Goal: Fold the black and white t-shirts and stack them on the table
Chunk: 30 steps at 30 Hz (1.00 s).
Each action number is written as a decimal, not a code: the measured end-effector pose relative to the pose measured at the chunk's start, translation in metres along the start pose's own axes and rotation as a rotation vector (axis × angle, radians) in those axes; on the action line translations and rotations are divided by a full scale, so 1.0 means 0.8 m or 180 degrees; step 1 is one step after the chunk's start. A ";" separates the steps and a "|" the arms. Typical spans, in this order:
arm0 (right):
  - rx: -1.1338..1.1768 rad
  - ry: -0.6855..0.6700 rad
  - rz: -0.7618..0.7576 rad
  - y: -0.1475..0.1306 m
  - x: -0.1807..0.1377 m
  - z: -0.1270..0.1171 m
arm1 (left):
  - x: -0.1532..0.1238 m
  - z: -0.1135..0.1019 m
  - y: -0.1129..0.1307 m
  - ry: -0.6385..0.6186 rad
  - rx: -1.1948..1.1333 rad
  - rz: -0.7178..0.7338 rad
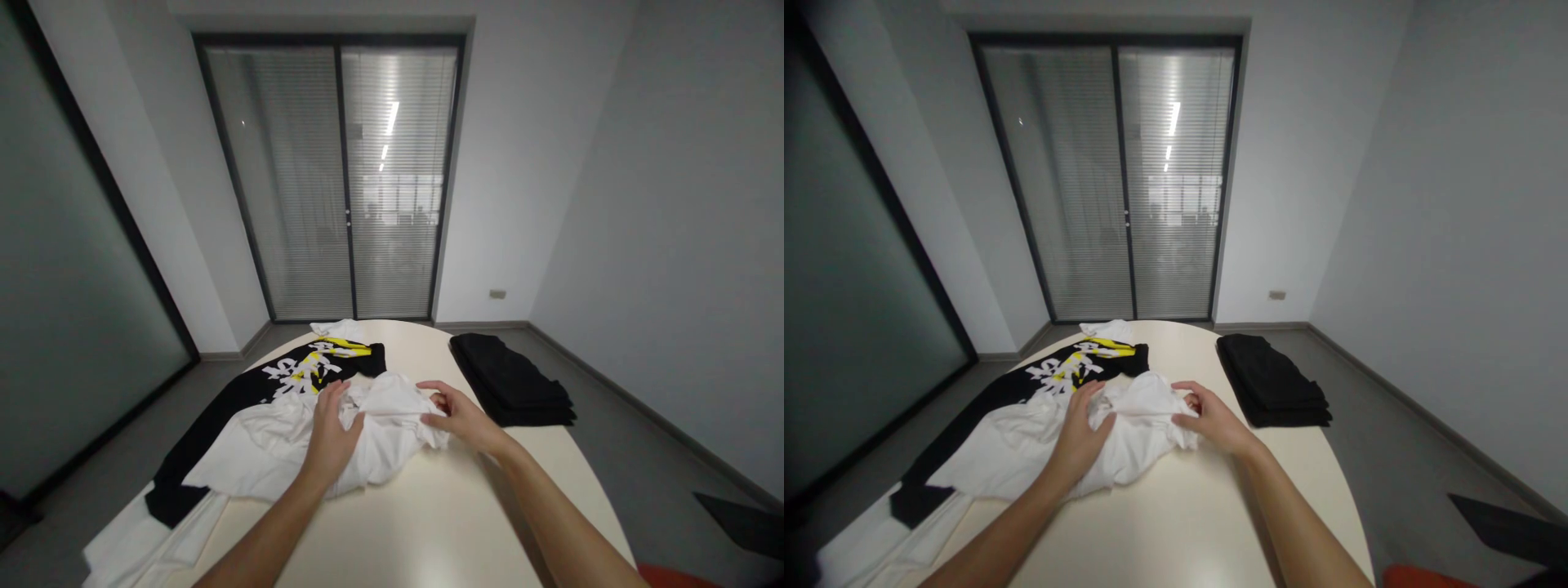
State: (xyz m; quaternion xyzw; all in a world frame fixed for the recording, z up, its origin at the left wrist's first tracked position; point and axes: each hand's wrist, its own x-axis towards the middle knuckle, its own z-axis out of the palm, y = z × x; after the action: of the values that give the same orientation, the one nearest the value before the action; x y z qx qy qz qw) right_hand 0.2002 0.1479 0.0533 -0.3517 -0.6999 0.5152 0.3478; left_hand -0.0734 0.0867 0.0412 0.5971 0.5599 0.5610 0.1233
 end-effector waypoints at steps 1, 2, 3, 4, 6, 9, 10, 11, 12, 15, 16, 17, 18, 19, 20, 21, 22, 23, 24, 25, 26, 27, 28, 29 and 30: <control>0.0074 0.0114 -0.0040 -0.003 0.000 0.001 | -0.004 -0.001 0.008 -0.0027 0.0226 0.0254; 0.0188 0.0199 -0.0059 -0.008 -0.001 0.003 | -0.010 -0.001 0.017 -0.0149 0.0385 0.0453; 0.0334 0.0233 -0.0053 -0.014 -0.002 0.006 | -0.016 -0.002 0.027 -0.0393 0.0459 0.0586; 0.0504 0.0206 -0.0018 -0.022 -0.004 0.011 | -0.023 -0.001 0.036 -0.0696 0.0459 0.0655; 0.0806 -0.0059 0.0121 -0.038 -0.009 0.023 | -0.038 0.002 0.049 -0.1182 0.0378 0.0607; 0.1001 -0.0723 0.0206 -0.056 -0.015 0.041 | -0.048 0.011 0.053 -0.1260 0.0097 0.0148; 0.0968 -0.0864 0.0156 -0.058 -0.016 0.046 | -0.047 0.013 0.051 -0.1181 -0.0058 -0.0039; 0.0871 -0.0910 0.0077 -0.059 -0.016 0.049 | -0.044 0.015 0.048 -0.1111 -0.0234 -0.0194; 0.0704 -0.0841 -0.0013 -0.058 -0.016 0.050 | -0.039 0.015 0.045 -0.1054 -0.0419 -0.0309; -0.0238 -0.0148 -0.0351 -0.046 -0.010 0.044 | -0.021 0.012 0.040 -0.0948 -0.0941 -0.0536; -0.0597 0.0079 -0.0488 -0.040 -0.008 0.039 | -0.016 0.010 0.039 -0.0923 -0.1094 -0.0623; -0.0917 0.0248 -0.0625 -0.034 -0.007 0.034 | -0.013 0.007 0.040 -0.0910 -0.1259 -0.0731; -0.1170 0.0353 -0.0745 -0.027 -0.006 0.030 | -0.010 0.005 0.041 -0.0927 -0.1452 -0.0872; -0.1339 0.0384 -0.0824 -0.020 -0.005 0.026 | -0.008 0.003 0.042 -0.0984 -0.1675 -0.1032; -0.1433 0.0351 -0.0855 -0.014 -0.005 0.023 | -0.008 0.002 0.044 -0.1060 -0.1919 -0.1193; -0.1477 0.0275 -0.0847 -0.008 -0.005 0.022 | -0.007 0.000 0.045 -0.1130 -0.2165 -0.1336; -0.1481 0.0166 -0.0814 -0.003 -0.005 0.022 | -0.008 -0.001 0.046 -0.1179 -0.2373 -0.1452; -0.1453 0.0025 -0.0767 0.000 -0.005 0.023 | -0.008 -0.002 0.047 -0.1203 -0.2512 -0.1534; -0.1401 -0.0127 -0.0725 0.001 -0.006 0.025 | -0.009 -0.003 0.047 -0.1209 -0.2563 -0.1587; -0.1330 -0.0271 -0.0690 0.000 -0.006 0.029 | -0.009 -0.004 0.046 -0.1197 -0.2532 -0.1624; -0.1227 -0.0389 -0.0652 -0.002 -0.007 0.032 | -0.008 -0.006 0.045 -0.1192 -0.2434 -0.1656; -0.1079 -0.0478 -0.0594 -0.006 -0.008 0.035 | -0.006 -0.008 0.043 -0.1190 -0.2278 -0.1666; -0.0901 -0.0549 -0.0509 -0.011 -0.009 0.038 | -0.004 -0.009 0.040 -0.1183 -0.2076 -0.1628; -0.0705 -0.0602 -0.0401 -0.015 -0.010 0.039 | 0.000 -0.011 0.037 -0.1148 -0.1836 -0.1527; -0.0500 -0.0621 -0.0281 -0.019 -0.011 0.039 | 0.004 -0.012 0.033 -0.1073 -0.1560 -0.1370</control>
State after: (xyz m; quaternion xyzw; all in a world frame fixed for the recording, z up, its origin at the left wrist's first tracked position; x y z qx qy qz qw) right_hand 0.1759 0.1219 0.0597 -0.2949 -0.7835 0.4747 0.2718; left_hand -0.0685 0.0758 0.0667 0.5025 0.4935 0.5334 0.4685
